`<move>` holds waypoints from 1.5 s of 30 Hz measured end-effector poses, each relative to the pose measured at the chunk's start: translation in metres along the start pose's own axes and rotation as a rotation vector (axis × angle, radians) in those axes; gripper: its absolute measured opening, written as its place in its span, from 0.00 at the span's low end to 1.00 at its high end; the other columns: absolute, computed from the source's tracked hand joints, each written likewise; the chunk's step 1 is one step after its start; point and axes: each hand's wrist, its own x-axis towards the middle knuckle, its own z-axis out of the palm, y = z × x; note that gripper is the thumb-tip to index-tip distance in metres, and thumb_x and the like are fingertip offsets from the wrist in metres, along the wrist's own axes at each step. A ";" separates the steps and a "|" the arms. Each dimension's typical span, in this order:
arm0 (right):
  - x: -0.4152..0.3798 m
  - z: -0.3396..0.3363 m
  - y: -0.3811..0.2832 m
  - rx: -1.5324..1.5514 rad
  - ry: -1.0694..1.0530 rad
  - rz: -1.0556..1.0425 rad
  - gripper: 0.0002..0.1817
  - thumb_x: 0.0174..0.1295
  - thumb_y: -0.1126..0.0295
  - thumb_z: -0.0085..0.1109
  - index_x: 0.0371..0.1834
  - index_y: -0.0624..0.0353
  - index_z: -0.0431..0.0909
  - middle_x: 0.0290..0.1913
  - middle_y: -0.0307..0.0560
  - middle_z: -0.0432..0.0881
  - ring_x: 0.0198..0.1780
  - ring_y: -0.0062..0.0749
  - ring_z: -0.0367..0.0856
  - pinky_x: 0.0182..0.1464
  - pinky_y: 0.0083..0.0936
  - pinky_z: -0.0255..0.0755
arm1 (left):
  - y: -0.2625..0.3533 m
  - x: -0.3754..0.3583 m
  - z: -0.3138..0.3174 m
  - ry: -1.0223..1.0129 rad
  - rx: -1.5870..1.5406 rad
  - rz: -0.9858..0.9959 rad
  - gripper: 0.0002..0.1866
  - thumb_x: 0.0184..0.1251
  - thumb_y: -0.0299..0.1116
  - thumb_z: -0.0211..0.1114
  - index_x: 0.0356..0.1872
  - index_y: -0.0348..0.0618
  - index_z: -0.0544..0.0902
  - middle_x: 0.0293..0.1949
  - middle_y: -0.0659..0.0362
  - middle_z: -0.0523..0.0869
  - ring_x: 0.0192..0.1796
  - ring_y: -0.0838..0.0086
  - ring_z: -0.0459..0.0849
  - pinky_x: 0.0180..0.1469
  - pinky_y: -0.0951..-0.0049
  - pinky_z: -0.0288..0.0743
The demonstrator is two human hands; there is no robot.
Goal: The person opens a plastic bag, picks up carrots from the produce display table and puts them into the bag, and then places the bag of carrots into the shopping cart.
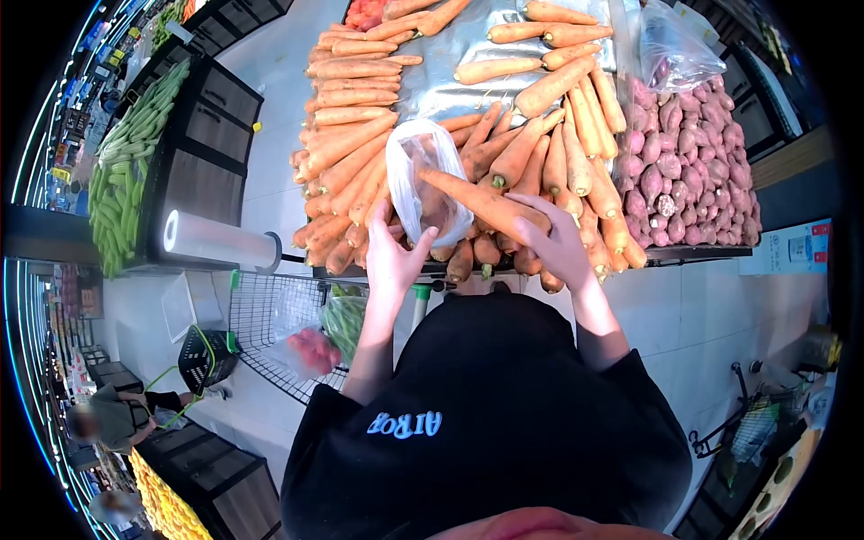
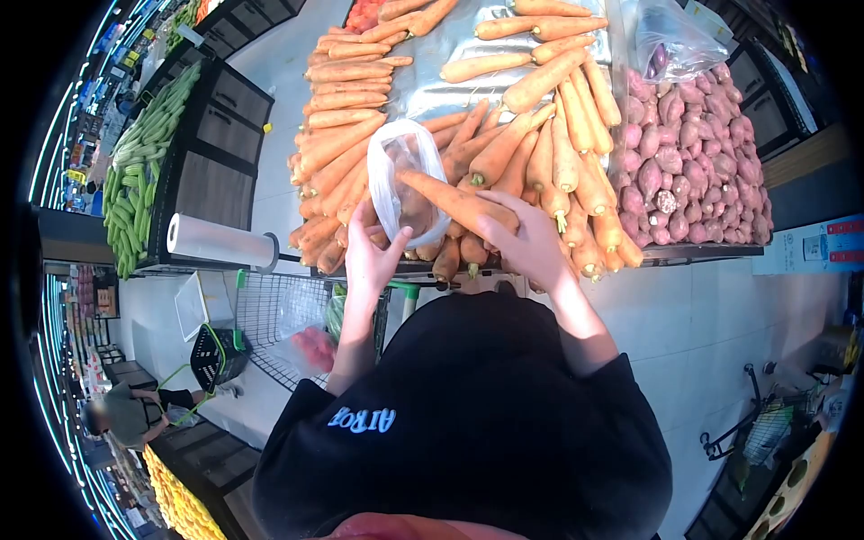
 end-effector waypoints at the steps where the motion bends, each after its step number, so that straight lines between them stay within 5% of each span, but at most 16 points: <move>1: 0.007 0.008 0.000 -0.110 0.058 -0.067 0.24 0.65 0.57 0.64 0.60 0.58 0.80 0.33 0.49 0.87 0.32 0.31 0.86 0.35 0.26 0.77 | -0.001 0.000 0.003 -0.026 -0.091 -0.013 0.47 0.56 0.41 0.79 0.72 0.34 0.62 0.57 0.48 0.81 0.39 0.67 0.89 0.42 0.66 0.82; 2: 0.014 0.016 -0.001 -0.223 0.124 -0.127 0.24 0.64 0.55 0.64 0.58 0.58 0.81 0.34 0.54 0.88 0.35 0.41 0.89 0.38 0.32 0.79 | 0.000 0.000 0.006 -0.055 -0.182 -0.025 0.46 0.57 0.39 0.78 0.72 0.34 0.61 0.58 0.49 0.80 0.40 0.66 0.89 0.42 0.65 0.83; 5: 0.047 0.037 0.006 -0.379 0.129 -0.189 0.24 0.64 0.52 0.62 0.56 0.58 0.82 0.36 0.59 0.87 0.43 0.53 0.88 0.42 0.40 0.79 | 0.003 0.001 0.008 -0.082 -0.223 -0.046 0.44 0.58 0.30 0.74 0.73 0.35 0.59 0.57 0.53 0.82 0.37 0.69 0.89 0.41 0.66 0.83; 8: 0.072 0.057 0.007 -0.574 0.124 -0.134 0.27 0.65 0.51 0.61 0.61 0.58 0.79 0.43 0.61 0.87 0.45 0.54 0.87 0.43 0.43 0.80 | -0.003 0.008 0.012 -0.072 -0.256 -0.104 0.43 0.57 0.27 0.74 0.73 0.35 0.60 0.55 0.53 0.84 0.34 0.71 0.88 0.40 0.69 0.82; 11: 0.083 0.083 0.028 -0.708 0.208 -0.292 0.32 0.68 0.49 0.58 0.68 0.58 0.72 0.50 0.60 0.83 0.48 0.56 0.85 0.48 0.43 0.78 | -0.022 0.016 0.021 -0.034 -0.454 -0.109 0.41 0.60 0.23 0.70 0.73 0.36 0.60 0.54 0.53 0.84 0.31 0.77 0.85 0.37 0.75 0.80; 12: 0.078 0.087 0.026 -0.787 0.057 -0.208 0.33 0.69 0.48 0.57 0.71 0.56 0.68 0.53 0.59 0.80 0.50 0.56 0.83 0.50 0.43 0.78 | -0.025 0.018 0.022 -0.021 -0.566 -0.107 0.39 0.61 0.21 0.69 0.73 0.36 0.60 0.53 0.53 0.84 0.30 0.78 0.84 0.36 0.77 0.80; 13: 0.076 0.092 0.039 -0.784 0.064 -0.379 0.30 0.69 0.50 0.57 0.69 0.56 0.70 0.55 0.59 0.78 0.49 0.55 0.84 0.49 0.41 0.79 | -0.028 0.021 0.024 -0.009 -0.679 -0.106 0.38 0.62 0.19 0.67 0.73 0.36 0.61 0.53 0.53 0.84 0.30 0.80 0.83 0.36 0.79 0.79; 16: 0.061 0.093 0.051 -0.823 -0.040 -0.236 0.26 0.67 0.53 0.60 0.61 0.59 0.76 0.58 0.57 0.77 0.49 0.52 0.84 0.49 0.39 0.80 | -0.027 0.025 0.018 0.040 -0.753 -0.110 0.35 0.64 0.14 0.61 0.73 0.35 0.59 0.54 0.51 0.82 0.30 0.83 0.81 0.32 0.83 0.76; 19: 0.056 0.086 0.062 -0.672 0.040 -0.389 0.25 0.65 0.55 0.64 0.57 0.62 0.78 0.58 0.56 0.77 0.51 0.51 0.84 0.51 0.39 0.80 | -0.022 0.029 0.010 0.040 -0.819 -0.147 0.35 0.65 0.14 0.61 0.72 0.35 0.59 0.53 0.53 0.81 0.29 0.84 0.79 0.30 0.84 0.75; 28: 0.047 0.061 0.037 -0.441 0.091 -0.503 0.10 0.62 0.64 0.65 0.31 0.60 0.82 0.36 0.45 0.81 0.41 0.44 0.81 0.45 0.37 0.76 | -0.018 0.023 0.014 0.062 -0.904 -0.104 0.30 0.71 0.20 0.63 0.71 0.35 0.63 0.59 0.53 0.79 0.38 0.81 0.82 0.42 0.82 0.76; 31: 0.061 0.036 0.041 -0.752 0.435 -0.643 0.14 0.57 0.69 0.69 0.46 0.58 0.82 0.49 0.49 0.81 0.50 0.46 0.79 0.53 0.38 0.74 | -0.012 0.011 0.007 0.070 -0.960 -0.148 0.26 0.73 0.22 0.63 0.69 0.37 0.66 0.52 0.55 0.83 0.43 0.80 0.81 0.46 0.80 0.76; 32: 0.066 0.027 0.048 -0.853 0.418 -0.576 0.22 0.56 0.66 0.71 0.54 0.55 0.81 0.60 0.54 0.75 0.57 0.52 0.75 0.58 0.43 0.72 | -0.013 0.006 0.007 0.086 -0.966 -0.141 0.25 0.73 0.23 0.62 0.68 0.37 0.67 0.50 0.56 0.84 0.42 0.80 0.81 0.46 0.81 0.76; 36: 0.076 0.021 0.065 -1.017 0.387 -0.473 0.29 0.53 0.61 0.73 0.60 0.50 0.77 0.67 0.61 0.65 0.63 0.58 0.69 0.58 0.49 0.72 | -0.018 -0.010 0.001 0.081 -0.904 -0.153 0.14 0.75 0.24 0.61 0.58 0.35 0.75 0.45 0.57 0.86 0.37 0.82 0.81 0.46 0.81 0.77; 39: 0.079 0.019 0.072 -0.926 0.372 -0.461 0.30 0.50 0.62 0.74 0.60 0.50 0.78 0.65 0.63 0.68 0.61 0.64 0.71 0.57 0.54 0.71 | -0.015 -0.015 -0.001 0.078 -0.907 -0.151 0.08 0.75 0.22 0.59 0.51 0.34 0.78 0.43 0.57 0.87 0.36 0.83 0.81 0.45 0.81 0.77; 45: 0.082 0.007 0.055 -0.807 0.298 -0.257 0.27 0.57 0.63 0.71 0.60 0.53 0.76 0.60 0.59 0.75 0.55 0.55 0.79 0.57 0.44 0.75 | -0.012 -0.018 -0.007 0.028 -0.853 -0.138 0.06 0.75 0.20 0.58 0.48 0.35 0.79 0.46 0.57 0.86 0.36 0.83 0.81 0.44 0.82 0.76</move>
